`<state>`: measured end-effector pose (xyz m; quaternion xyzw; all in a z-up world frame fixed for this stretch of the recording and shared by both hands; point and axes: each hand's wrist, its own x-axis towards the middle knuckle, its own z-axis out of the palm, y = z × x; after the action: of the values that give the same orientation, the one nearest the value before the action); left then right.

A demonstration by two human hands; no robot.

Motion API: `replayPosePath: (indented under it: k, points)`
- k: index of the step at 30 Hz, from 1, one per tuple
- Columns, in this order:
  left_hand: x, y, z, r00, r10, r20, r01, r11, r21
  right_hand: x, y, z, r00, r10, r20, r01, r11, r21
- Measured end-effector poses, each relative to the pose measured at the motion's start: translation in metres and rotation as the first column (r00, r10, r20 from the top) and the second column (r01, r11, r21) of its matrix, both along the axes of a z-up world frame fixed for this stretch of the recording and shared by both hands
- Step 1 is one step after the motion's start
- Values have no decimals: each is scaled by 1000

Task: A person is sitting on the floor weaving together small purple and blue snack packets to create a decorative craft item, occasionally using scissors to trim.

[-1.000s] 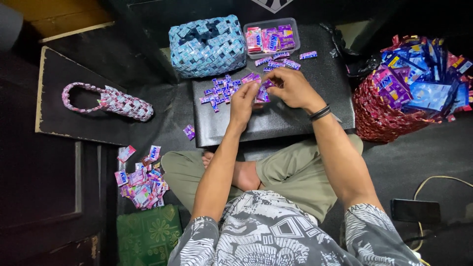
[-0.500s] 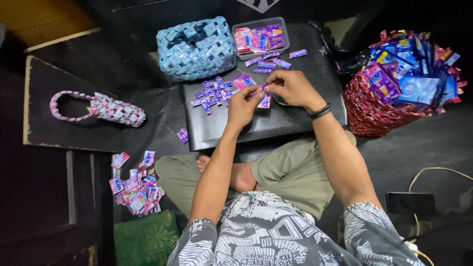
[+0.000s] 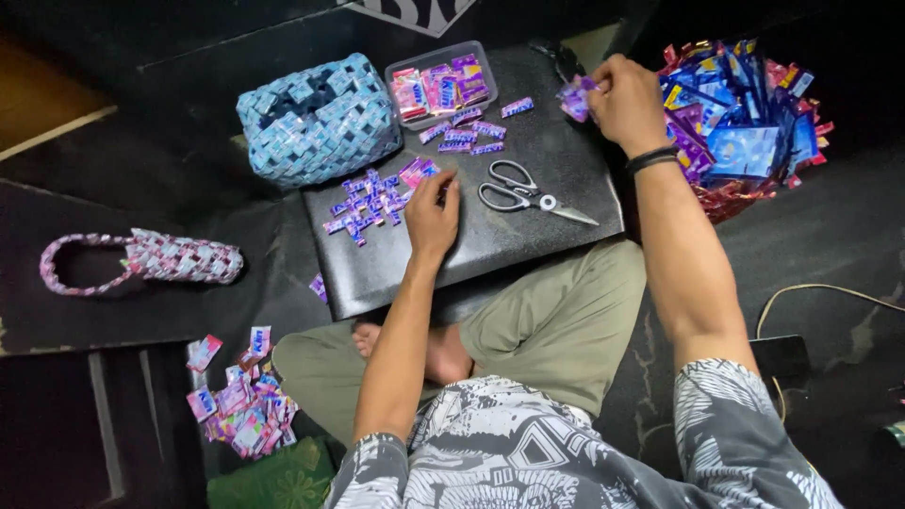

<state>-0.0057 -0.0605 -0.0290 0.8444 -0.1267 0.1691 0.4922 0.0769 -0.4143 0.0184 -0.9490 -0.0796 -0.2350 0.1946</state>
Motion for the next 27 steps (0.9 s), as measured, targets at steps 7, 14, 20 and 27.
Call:
replayPosePath:
  k: [7,14,20,27]
  points:
    - [-4,2,-6,998,35,47,-35,999,-9,17,-23,-31,984,-161,-80,126,935,-332]
    - [-5,3,-4,997,59,42,-57,997,-41,32,-14,-52,963,-182,-200,97,924,-370]
    - [-5,3,-10,991,125,49,-118,986,-117,12,62,3,992,6,-125,-24,989,-148]
    - [-5,17,-11,887,364,284,-288,917,-277,-46,210,29,905,234,-354,-246,969,12]
